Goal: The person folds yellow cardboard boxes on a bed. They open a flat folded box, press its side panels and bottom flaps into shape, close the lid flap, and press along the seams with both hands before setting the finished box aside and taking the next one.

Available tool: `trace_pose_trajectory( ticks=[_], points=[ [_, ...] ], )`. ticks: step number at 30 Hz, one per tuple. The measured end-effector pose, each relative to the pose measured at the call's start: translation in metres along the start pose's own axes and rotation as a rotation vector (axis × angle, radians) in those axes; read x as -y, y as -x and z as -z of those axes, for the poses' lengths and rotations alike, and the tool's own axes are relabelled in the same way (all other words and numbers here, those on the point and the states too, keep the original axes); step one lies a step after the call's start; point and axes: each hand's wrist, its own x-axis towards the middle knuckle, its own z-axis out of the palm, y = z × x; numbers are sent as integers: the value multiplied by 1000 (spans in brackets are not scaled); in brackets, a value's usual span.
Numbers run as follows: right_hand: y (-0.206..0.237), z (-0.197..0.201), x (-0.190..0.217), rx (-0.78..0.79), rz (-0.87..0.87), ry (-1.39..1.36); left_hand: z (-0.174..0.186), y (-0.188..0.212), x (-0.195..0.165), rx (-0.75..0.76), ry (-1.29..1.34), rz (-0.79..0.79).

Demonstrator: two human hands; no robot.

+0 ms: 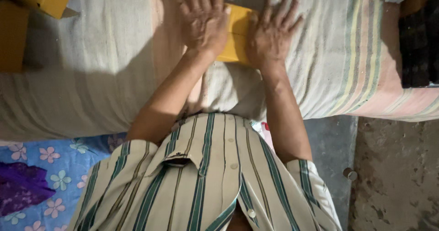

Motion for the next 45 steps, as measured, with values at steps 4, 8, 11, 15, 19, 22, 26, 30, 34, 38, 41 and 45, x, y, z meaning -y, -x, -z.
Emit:
trace_pose_trajectory(
  ticks=[4,8,11,15,19,22,26,30,34,38,41,45],
  points=[
    [3,-7,-26,-134,-7,65,9,-2,11,-40,-40,0],
    [-26,-30,-10,-135,276,63,5,-7,-7,117,65,-197],
    [-46,-37,5,-129,353,-145,-6,-19,-7,142,189,-215],
    [-58,-29,7,-92,374,-219,-29,-40,9,175,272,-248],
    [-55,-24,-2,-219,421,-92,-33,-45,12,-142,249,-441],
    [-45,-22,-20,-216,326,38,-26,-37,21,-27,364,-276],
    [-40,-28,-34,-392,241,99,-7,-32,24,25,123,-168],
    [-46,-39,-22,-362,456,38,-13,-29,0,-69,212,-347],
    [-52,-38,-12,-331,436,-157,-22,-29,2,-102,229,-328],
    [-39,-24,-29,-250,261,31,-20,-26,22,-75,223,-224],
    [-26,-17,-25,-405,275,329,-18,-25,22,-66,255,-72],
    [-46,-19,30,-264,296,169,-13,-27,17,-185,666,68]
  ],
)
